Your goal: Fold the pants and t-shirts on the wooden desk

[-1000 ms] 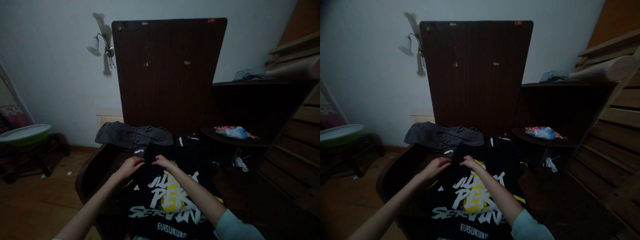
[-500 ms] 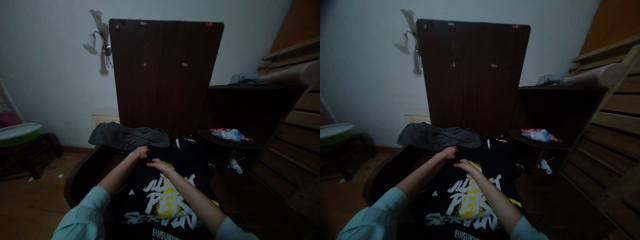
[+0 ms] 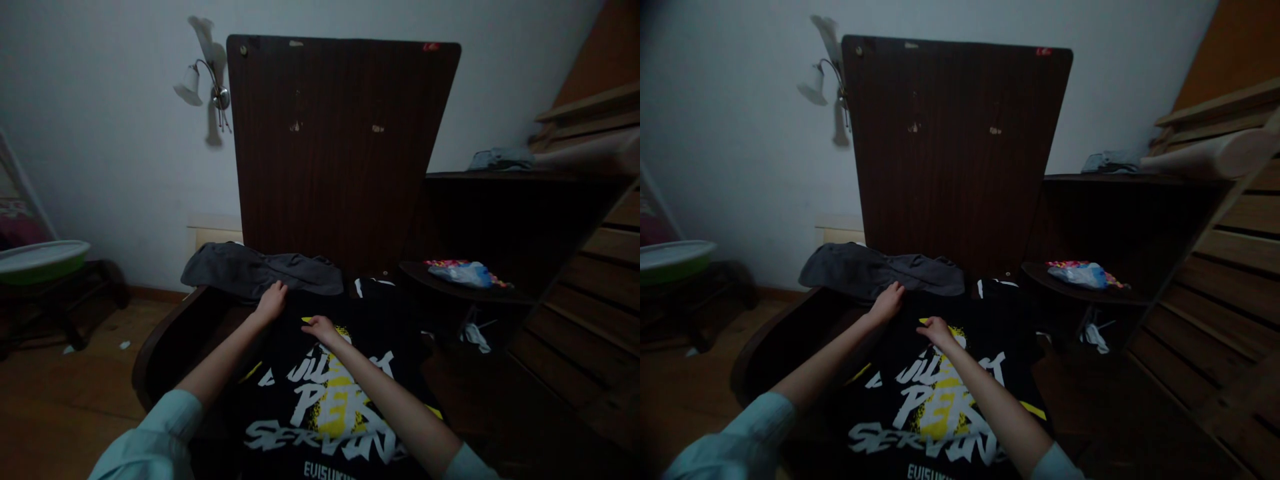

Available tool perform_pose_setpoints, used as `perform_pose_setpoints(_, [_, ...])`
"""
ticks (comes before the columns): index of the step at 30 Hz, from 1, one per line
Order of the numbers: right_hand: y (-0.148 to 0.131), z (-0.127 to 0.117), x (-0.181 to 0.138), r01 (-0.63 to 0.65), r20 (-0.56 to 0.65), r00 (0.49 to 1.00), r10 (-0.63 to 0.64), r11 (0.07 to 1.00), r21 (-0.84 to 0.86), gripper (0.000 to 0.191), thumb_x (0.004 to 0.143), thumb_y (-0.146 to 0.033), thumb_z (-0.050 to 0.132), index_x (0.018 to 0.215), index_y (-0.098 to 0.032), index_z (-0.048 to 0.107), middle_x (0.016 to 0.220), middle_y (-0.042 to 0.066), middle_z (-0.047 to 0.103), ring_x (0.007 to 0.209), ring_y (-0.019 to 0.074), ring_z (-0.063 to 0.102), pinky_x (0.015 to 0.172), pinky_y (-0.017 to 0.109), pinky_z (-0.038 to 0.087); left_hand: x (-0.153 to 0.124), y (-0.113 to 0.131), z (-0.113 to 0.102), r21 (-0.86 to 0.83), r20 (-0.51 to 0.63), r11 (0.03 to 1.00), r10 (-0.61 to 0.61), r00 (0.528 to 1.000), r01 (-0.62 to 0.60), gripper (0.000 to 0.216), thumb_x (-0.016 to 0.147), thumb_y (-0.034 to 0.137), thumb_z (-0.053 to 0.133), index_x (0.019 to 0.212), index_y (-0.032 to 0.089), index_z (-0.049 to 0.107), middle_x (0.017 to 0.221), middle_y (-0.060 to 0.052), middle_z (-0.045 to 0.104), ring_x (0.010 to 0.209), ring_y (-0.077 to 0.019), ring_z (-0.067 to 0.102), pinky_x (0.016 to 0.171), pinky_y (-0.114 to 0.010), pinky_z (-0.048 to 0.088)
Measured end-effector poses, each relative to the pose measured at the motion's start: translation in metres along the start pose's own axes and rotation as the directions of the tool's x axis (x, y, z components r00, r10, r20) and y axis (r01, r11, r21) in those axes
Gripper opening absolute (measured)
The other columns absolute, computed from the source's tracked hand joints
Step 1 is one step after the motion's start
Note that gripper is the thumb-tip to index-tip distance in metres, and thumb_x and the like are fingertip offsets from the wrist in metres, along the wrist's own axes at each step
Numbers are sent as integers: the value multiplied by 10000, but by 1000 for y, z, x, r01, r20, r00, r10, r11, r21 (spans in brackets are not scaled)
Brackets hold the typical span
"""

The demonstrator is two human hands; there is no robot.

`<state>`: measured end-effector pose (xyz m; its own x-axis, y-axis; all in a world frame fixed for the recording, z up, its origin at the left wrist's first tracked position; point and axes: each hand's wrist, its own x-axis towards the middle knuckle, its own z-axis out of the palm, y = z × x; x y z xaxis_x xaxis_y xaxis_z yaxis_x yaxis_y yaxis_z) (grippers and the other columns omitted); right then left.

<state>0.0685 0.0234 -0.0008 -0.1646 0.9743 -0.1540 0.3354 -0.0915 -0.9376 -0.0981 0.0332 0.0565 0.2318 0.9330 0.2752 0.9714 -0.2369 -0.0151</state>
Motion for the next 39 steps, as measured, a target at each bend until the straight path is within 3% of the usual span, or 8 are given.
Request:
perform_pose_setpoints(4, [0,-4,0,87,-44,994,-96,981,-174,127,600,-170,651,630,-187,529,594,-23,563,577,139,539,510,233,398,-59,0,-10,-258,-63,953,151,987,-162,241,799,287,445,1005,174,498,1016,-74,492,970,-198,476,861,-316,389])
perform_pose_setpoints(7, [-5,-3,7,182,-91,969,-231,912,-369,123,587,-172,656,652,-191,553,666,-5,594,676,147,553,622,242,397,-107,-2,-13,-436,-10,846,335,942,-306,376,722,354,565,1067,231,482,1127,-45,462,1048,-196,443,911,-308,364])
perform_pose_setpoints(11, [-19,9,24,282,-31,954,-297,931,-233,64,629,-223,628,638,-195,572,717,-8,605,745,144,554,699,245,393,-142,-3,-8,-455,3,848,304,953,-270,361,696,182,541,1050,233,490,1124,-44,457,1046,-194,439,909,-307,362])
perform_pose_setpoints(19, [-34,39,46,236,122,965,-234,972,-9,97,695,-206,558,735,-165,637,805,13,648,825,141,584,785,246,406,-149,-9,10,-451,11,891,68,998,-56,196,707,70,383,821,206,466,924,-37,462,847,-165,485,753,-287,424])
perform_pose_setpoints(25, [-25,35,37,247,114,962,-249,968,34,368,646,-211,623,1012,-207,584,1011,27,605,915,153,560,791,252,410,-153,-17,8,-361,24,928,-93,995,95,207,698,50,371,800,205,464,903,-39,476,860,-177,491,755,-302,425])
perform_pose_setpoints(30, [-17,23,28,192,17,981,-192,961,-199,431,588,-207,686,999,-186,559,827,15,593,745,144,563,658,240,417,-151,-24,15,-412,11,904,-119,993,113,234,725,115,416,944,187,459,958,-68,501,905,-193,508,812,-324,422])
perform_pose_setpoints(34, [-13,14,17,204,49,979,-200,915,-348,396,566,-102,673,941,-167,562,634,-38,544,612,118,531,587,222,400,-147,-25,20,-399,21,906,-143,990,139,203,703,87,404,876,181,453,916,-66,503,867,-188,522,782,-308,430])
perform_pose_setpoints(39, [-15,4,2,215,3,972,-234,885,-413,363,612,-26,573,949,-161,567,766,24,583,766,169,556,716,281,407,-145,-23,9,-315,60,946,-63,996,79,215,673,47,362,805,177,471,892,-68,492,822,-179,519,739,-291,432])
